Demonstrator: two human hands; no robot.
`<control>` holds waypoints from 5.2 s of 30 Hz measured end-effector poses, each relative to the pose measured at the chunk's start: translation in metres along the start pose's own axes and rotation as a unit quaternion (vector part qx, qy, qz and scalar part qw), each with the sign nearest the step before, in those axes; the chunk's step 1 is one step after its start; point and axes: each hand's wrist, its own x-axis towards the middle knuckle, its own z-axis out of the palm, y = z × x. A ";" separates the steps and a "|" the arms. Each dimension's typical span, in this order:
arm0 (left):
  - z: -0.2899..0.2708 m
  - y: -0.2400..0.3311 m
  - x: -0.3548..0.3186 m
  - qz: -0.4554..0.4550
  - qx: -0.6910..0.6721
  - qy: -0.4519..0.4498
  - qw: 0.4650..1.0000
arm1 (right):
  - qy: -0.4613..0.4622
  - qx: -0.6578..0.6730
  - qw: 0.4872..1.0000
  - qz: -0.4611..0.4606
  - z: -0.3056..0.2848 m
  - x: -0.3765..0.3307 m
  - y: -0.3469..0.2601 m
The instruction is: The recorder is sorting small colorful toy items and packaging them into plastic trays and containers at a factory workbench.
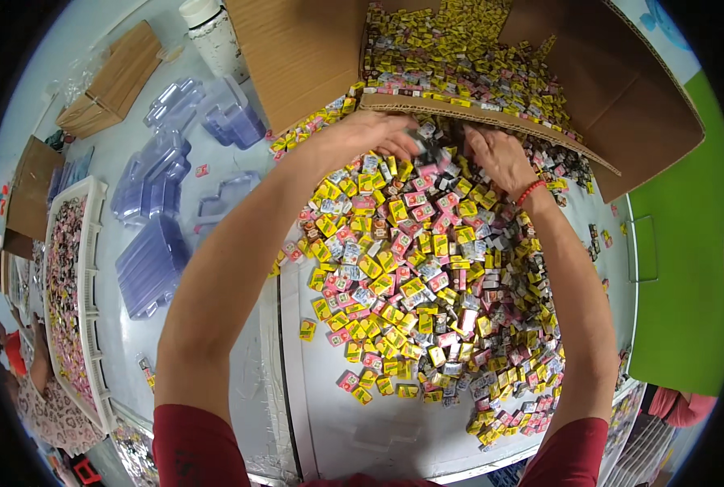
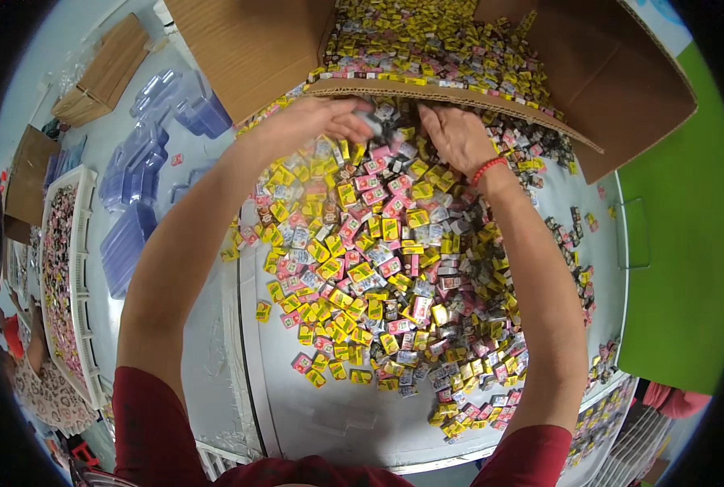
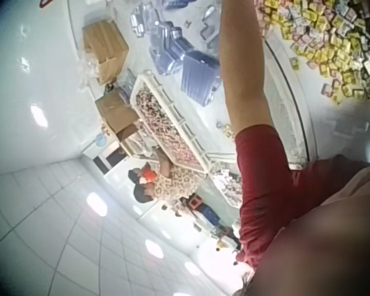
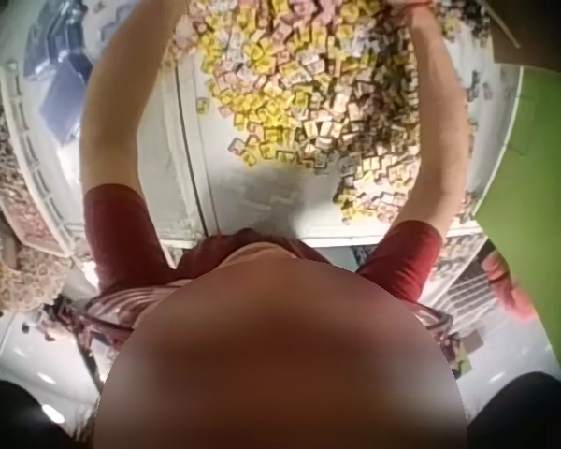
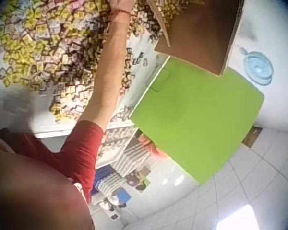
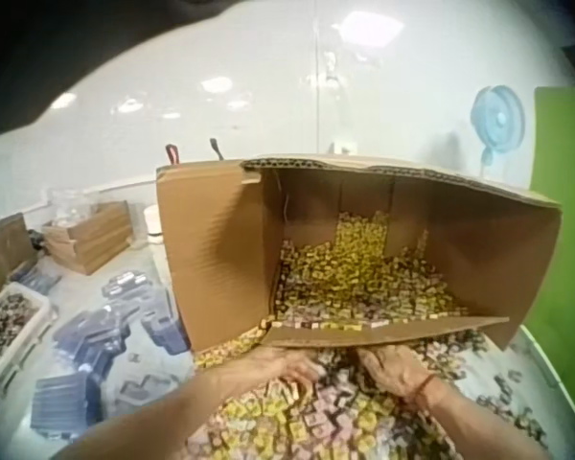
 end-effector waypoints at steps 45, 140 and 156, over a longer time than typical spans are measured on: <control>0.068 -0.015 -0.101 0.087 0.091 0.006 0.992 | -0.212 0.176 0.959 0.066 -0.041 -0.070 -0.123; 0.214 -0.112 -0.338 0.284 0.340 0.217 0.870 | -0.017 0.187 0.978 0.087 0.011 -0.317 -0.266; 0.205 -0.079 -0.366 0.265 0.347 0.256 0.862 | 0.030 0.206 0.973 0.105 0.000 -0.319 -0.273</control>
